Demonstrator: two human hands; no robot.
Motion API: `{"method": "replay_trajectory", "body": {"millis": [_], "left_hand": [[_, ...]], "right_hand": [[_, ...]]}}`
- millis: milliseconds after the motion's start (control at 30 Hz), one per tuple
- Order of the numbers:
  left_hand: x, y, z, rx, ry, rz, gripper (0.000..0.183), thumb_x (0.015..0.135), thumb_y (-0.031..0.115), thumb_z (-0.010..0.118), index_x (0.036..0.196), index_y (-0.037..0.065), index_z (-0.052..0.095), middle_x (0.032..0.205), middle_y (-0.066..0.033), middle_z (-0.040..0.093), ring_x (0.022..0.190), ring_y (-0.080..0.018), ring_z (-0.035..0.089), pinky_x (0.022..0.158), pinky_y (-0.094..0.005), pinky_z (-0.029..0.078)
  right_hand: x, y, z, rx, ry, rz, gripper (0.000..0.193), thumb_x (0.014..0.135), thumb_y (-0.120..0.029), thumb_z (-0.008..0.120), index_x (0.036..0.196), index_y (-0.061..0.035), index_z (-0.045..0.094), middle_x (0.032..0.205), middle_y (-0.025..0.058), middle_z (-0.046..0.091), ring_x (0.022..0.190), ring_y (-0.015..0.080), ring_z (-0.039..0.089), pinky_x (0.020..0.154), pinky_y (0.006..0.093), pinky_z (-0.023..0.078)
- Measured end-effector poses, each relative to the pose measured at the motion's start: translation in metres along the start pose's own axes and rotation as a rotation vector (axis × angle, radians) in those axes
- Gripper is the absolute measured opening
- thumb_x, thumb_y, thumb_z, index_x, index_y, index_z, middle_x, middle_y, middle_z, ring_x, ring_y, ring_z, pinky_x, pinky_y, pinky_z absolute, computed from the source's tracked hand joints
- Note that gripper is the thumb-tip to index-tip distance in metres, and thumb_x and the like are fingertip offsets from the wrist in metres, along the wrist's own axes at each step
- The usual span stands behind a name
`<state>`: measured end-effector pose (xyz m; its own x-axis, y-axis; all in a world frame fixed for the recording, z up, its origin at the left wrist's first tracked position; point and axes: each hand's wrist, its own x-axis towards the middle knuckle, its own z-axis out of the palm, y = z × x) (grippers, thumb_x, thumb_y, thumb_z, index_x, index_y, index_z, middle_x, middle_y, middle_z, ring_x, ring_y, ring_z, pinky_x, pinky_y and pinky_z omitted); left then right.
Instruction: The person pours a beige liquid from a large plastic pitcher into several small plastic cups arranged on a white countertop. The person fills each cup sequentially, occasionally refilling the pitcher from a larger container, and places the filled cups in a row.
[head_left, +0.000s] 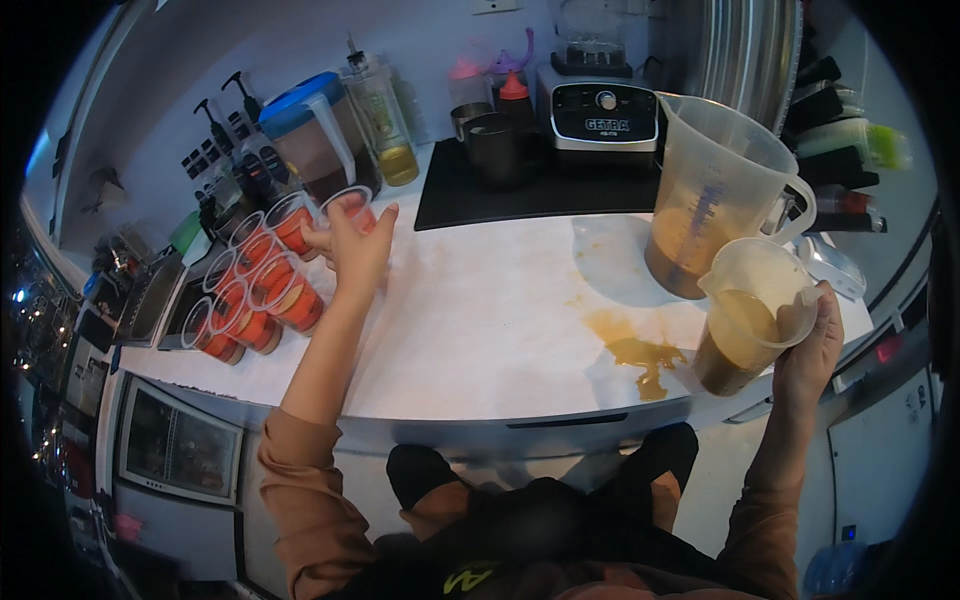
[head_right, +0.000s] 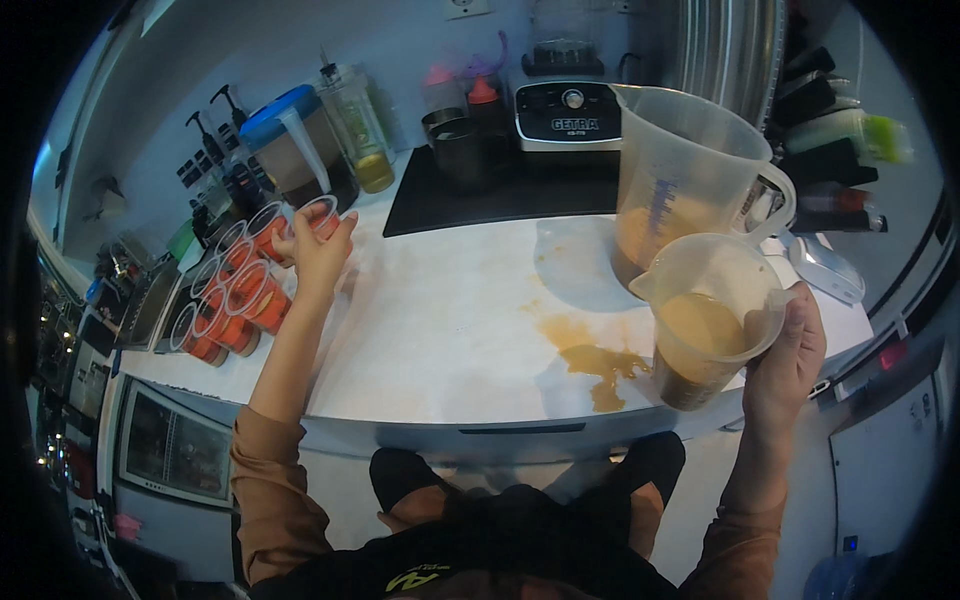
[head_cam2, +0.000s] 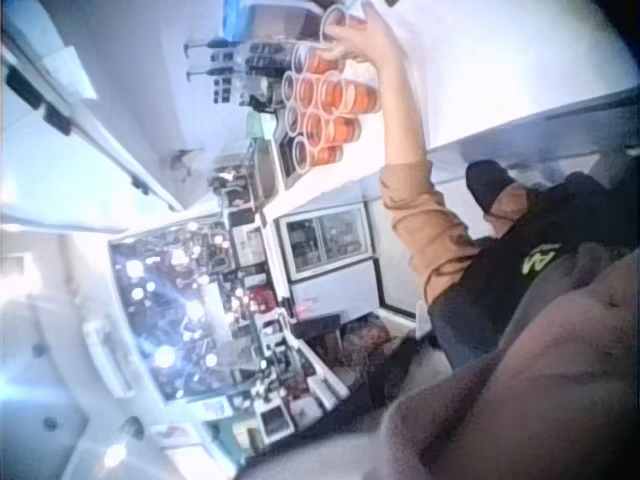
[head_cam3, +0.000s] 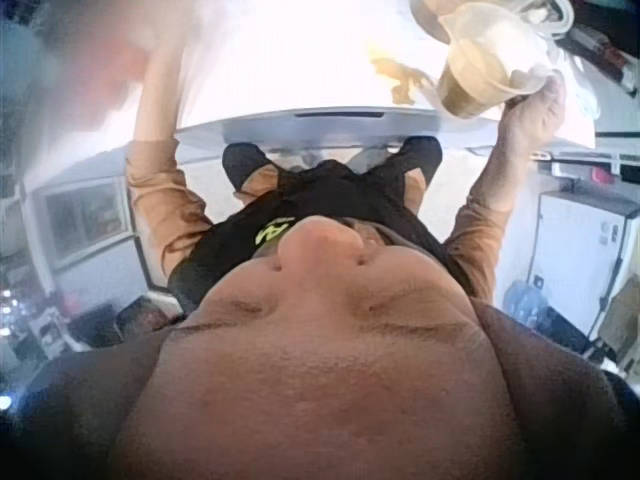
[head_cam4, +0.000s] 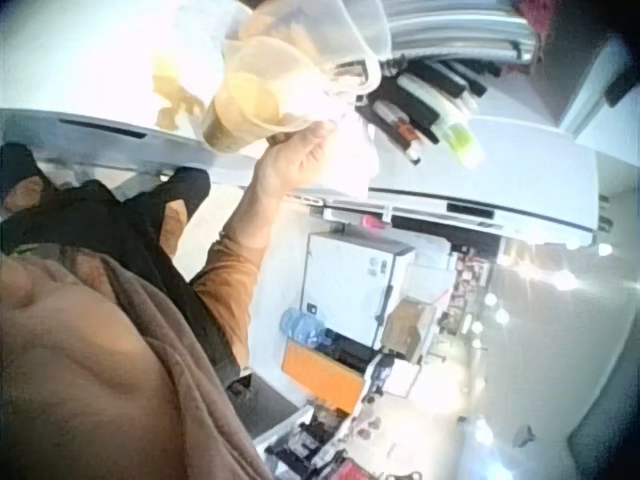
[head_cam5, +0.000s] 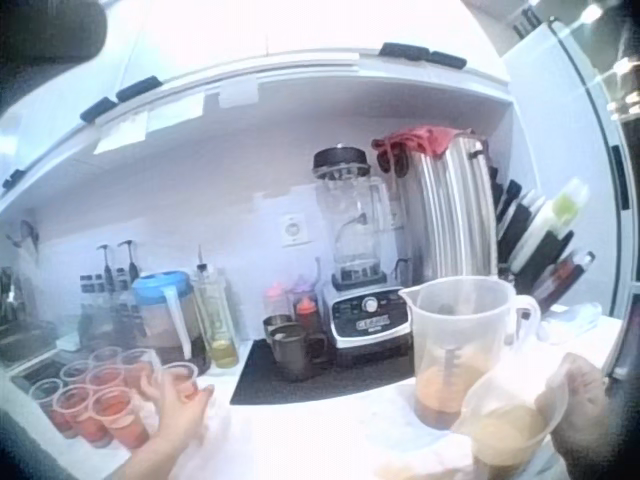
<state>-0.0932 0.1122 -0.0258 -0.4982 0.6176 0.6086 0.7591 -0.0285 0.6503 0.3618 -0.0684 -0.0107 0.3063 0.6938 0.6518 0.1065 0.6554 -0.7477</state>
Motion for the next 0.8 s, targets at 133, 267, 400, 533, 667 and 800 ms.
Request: {"method": "replay_trajectory", "body": {"millis": [133,267,400,533,667,800], "left_hand": [[0.002,-0.011,0.018,-0.117,-0.061,0.187,0.043,0.079,0.04,0.077,0.096,0.008,0.054,0.137,-0.0324,0.031,0.135,-0.0436,0.028,0.108,-0.047,0.027],[-0.011,0.02,0.011,-0.356,-0.255,0.526,0.036,0.079,0.032,0.079,0.08,0.007,0.054,0.125,-0.0273,0.051,0.127,-0.0359,0.046,0.101,-0.0414,0.039],[-0.02,0.058,0.0,-0.982,-0.937,0.089,0.033,0.079,0.019,0.081,0.078,0.01,0.049,0.129,-0.0219,0.053,0.123,-0.0265,0.053,0.096,-0.0358,0.047],[-0.028,0.065,-0.018,-0.895,-1.135,0.244,0.039,0.073,0.016,0.085,0.078,0.011,0.046,0.126,-0.0216,0.056,0.127,-0.0282,0.05,0.103,-0.0378,0.043],[-0.039,0.066,-0.024,-0.943,-1.183,0.302,0.038,0.068,0.011,0.085,0.08,0.011,0.049,0.135,-0.0226,0.049,0.124,-0.0303,0.053,0.108,-0.0441,0.038],[-0.048,0.059,-0.018,-0.937,-1.155,0.388,0.039,0.066,0.011,0.086,0.08,0.011,0.049,0.136,-0.0195,0.049,0.125,-0.0299,0.052,0.107,-0.043,0.038]], "right_hand": [[0.003,-0.007,0.017,-0.068,0.076,-0.034,0.035,0.104,-0.037,0.041,0.089,-0.0069,0.051,0.069,-0.0058,0.047,0.054,-0.0016,0.039,0.045,0.0148,0.027],[0.009,-0.008,0.024,-0.116,0.061,-0.049,0.034,0.104,-0.036,0.042,0.09,-0.007,0.052,0.068,-0.0071,0.045,0.052,-0.0021,0.036,0.043,0.0153,0.026],[0.02,-0.017,0.04,-0.126,-0.049,-0.001,0.032,0.104,-0.034,0.043,0.088,-0.0078,0.052,0.064,-0.0085,0.042,0.049,-0.0016,0.031,0.043,0.0171,0.021],[0.035,-0.021,0.072,-0.115,-0.16,0.068,0.031,0.102,-0.035,0.048,0.086,-0.0084,0.051,0.061,-0.009,0.039,0.049,-0.001,0.03,0.043,0.0184,0.02],[0.049,-0.027,0.09,-0.186,-0.286,0.052,0.033,0.101,-0.034,0.052,0.081,-0.0077,0.051,0.059,-0.0089,0.037,0.051,-0.0003,0.031,0.046,0.0194,0.023],[0.062,-0.032,0.114,-0.267,-0.388,0.017,0.035,0.099,-0.032,0.055,0.076,-0.007,0.053,0.062,-0.009,0.039,0.058,0.0002,0.034,0.05,0.0189,0.028]]}}
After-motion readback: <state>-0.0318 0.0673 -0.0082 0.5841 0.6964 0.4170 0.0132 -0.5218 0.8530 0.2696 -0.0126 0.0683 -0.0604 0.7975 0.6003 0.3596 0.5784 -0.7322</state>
